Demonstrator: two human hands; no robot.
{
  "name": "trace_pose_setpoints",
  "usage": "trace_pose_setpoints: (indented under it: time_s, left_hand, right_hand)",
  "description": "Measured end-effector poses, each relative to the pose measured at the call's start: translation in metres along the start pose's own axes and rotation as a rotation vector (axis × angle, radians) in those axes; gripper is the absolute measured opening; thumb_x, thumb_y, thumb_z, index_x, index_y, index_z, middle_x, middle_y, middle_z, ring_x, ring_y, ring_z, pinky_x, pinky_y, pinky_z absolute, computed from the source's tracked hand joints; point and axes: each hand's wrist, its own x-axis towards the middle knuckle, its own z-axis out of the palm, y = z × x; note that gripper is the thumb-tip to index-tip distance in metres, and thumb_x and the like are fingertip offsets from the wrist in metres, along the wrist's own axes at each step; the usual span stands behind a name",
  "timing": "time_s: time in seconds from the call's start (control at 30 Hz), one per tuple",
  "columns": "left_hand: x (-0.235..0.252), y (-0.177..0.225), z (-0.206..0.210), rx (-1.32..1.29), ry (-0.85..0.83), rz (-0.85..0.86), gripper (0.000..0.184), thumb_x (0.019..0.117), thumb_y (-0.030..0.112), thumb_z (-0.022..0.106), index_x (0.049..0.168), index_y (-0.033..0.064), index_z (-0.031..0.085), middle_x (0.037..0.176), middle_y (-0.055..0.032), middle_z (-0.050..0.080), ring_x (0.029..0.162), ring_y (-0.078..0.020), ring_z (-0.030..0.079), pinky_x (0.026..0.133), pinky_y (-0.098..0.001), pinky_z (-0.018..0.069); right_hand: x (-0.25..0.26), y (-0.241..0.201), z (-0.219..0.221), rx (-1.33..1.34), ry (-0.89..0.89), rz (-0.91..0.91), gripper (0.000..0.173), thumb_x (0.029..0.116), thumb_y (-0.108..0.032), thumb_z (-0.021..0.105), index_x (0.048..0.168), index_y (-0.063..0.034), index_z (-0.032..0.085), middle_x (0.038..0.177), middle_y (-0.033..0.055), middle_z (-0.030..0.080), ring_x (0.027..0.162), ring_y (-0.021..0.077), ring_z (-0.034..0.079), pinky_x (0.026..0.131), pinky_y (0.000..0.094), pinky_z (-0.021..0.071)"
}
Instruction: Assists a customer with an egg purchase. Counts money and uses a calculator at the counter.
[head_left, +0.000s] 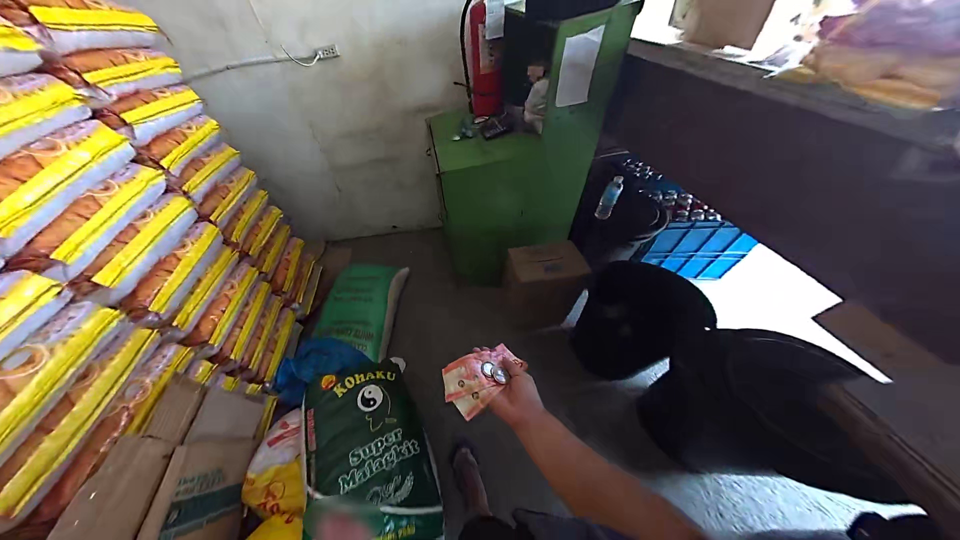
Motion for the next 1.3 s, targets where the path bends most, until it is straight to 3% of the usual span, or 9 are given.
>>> trace_pose_setpoints:
  time_s: [0.1,0.33,0.6,0.8,0.93,1.0,1.1,1.2,1.3]
  left_hand:
    - [0.082,0.017,0.077,0.061,0.019,0.020,0.040,0.1112,0.031,0.030,0.079,0.0185,0.051,0.047,0.0088,0.041,0.034,-0.0039,0.041,0.036,-0.0198,0.0397]
    - [0.214,0.045,0.343,0.272,-0.219,-0.074,0.034,0.1107,0.028,0.035,0.083,0.0167,0.052,0.052,0.0075,0.045,0.039,-0.0057,0.045,0.041,-0.0218,0.0463]
    - [0.341,0.011,0.571,0.527,-0.395,-0.140,0.032,0.1106,0.023,0.040,0.100,0.0051,0.065,0.071,-0.0022,0.062,0.059,-0.0116,0.063,0.054,-0.0249,0.0558]
    - [0.457,-0.014,0.695,0.659,-0.325,-0.240,0.029,0.1097,0.022,0.043,0.099,0.0048,0.065,0.059,0.0025,0.048,0.043,-0.0081,0.047,0.042,-0.0221,0.0468]
    - [0.499,-0.006,0.782,0.886,-0.530,-0.157,0.024,0.1101,0.017,0.045,0.109,0.0040,0.065,0.059,0.0052,0.041,0.043,-0.0039,0.038,0.040,-0.0175,0.0377]
    - [0.518,-0.008,0.829,1.093,-0.661,-0.025,0.020,0.1077,0.014,0.051,0.117,0.0045,0.067,0.068,0.0032,0.047,0.046,-0.0038,0.037,0.042,-0.0180,0.0345]
    - [0.556,-0.026,0.908,1.462,-0.956,0.244,0.029,0.1067,0.020,0.053,0.130,0.0087,0.066,0.102,-0.0032,0.066,0.066,-0.0068,0.052,0.057,-0.0241,0.0430]
    - [0.589,-0.069,0.992,1.771,-1.309,0.478,0.037,0.1090,0.025,0.048,0.140,0.0105,0.063,0.130,-0.0163,0.066,0.112,-0.0249,0.065,0.099,-0.0440,0.0524]
    - [0.614,-0.132,1.059,1.916,-1.591,0.656,0.040,0.1087,0.022,0.048,0.147,0.0174,0.058,0.135,-0.0212,0.061,0.118,-0.0349,0.064,0.100,-0.0534,0.0533]
  right_hand:
    - [0.069,-0.030,0.035,-0.003,-0.016,-0.063,0.045,0.1118,-0.037,0.020,0.120,-0.0074,0.053,0.106,0.0118,0.069,0.098,0.0245,0.070,0.084,0.0449,0.0601]
    - [0.203,-0.104,0.163,0.076,-0.014,-0.306,0.042,0.1122,-0.035,0.021,0.125,-0.0073,0.049,0.109,0.0122,0.067,0.100,0.0236,0.069,0.086,0.0447,0.0592]
    - [0.394,-0.188,0.253,0.087,0.026,-0.439,0.041,0.1120,-0.035,0.023,0.131,-0.0078,0.047,0.113,0.0141,0.065,0.101,0.0252,0.068,0.086,0.0476,0.0586]
    - [0.550,-0.241,0.334,0.101,0.025,-0.423,0.040,0.1125,-0.035,0.023,0.129,-0.0075,0.047,0.111,0.0144,0.065,0.101,0.0256,0.068,0.086,0.0467,0.0587]
    - [0.619,-0.264,0.391,0.076,0.014,-0.450,0.040,0.1125,-0.033,0.023,0.128,-0.0074,0.050,0.110,0.0139,0.065,0.098,0.0247,0.068,0.086,0.0460,0.0582]
    - [0.646,-0.274,0.408,0.105,0.005,-0.470,0.041,0.1126,-0.033,0.021,0.128,-0.0078,0.050,0.112,0.0136,0.066,0.101,0.0251,0.067,0.088,0.0467,0.0574]
    - [0.688,-0.292,0.413,0.126,-0.017,-0.547,0.044,0.1128,-0.036,0.020,0.127,-0.0081,0.052,0.112,0.0128,0.068,0.103,0.0248,0.068,0.089,0.0464,0.0578]
    - [0.725,-0.309,0.403,0.117,0.016,-0.693,0.044,0.1132,-0.034,0.021,0.132,-0.0095,0.051,0.119,0.0118,0.067,0.110,0.0244,0.067,0.094,0.0462,0.0562]
    - [0.747,-0.319,0.394,0.132,0.098,-0.839,0.043,0.1135,-0.033,0.021,0.133,-0.0086,0.051,0.121,0.0129,0.067,0.112,0.0257,0.066,0.095,0.0471,0.0559]
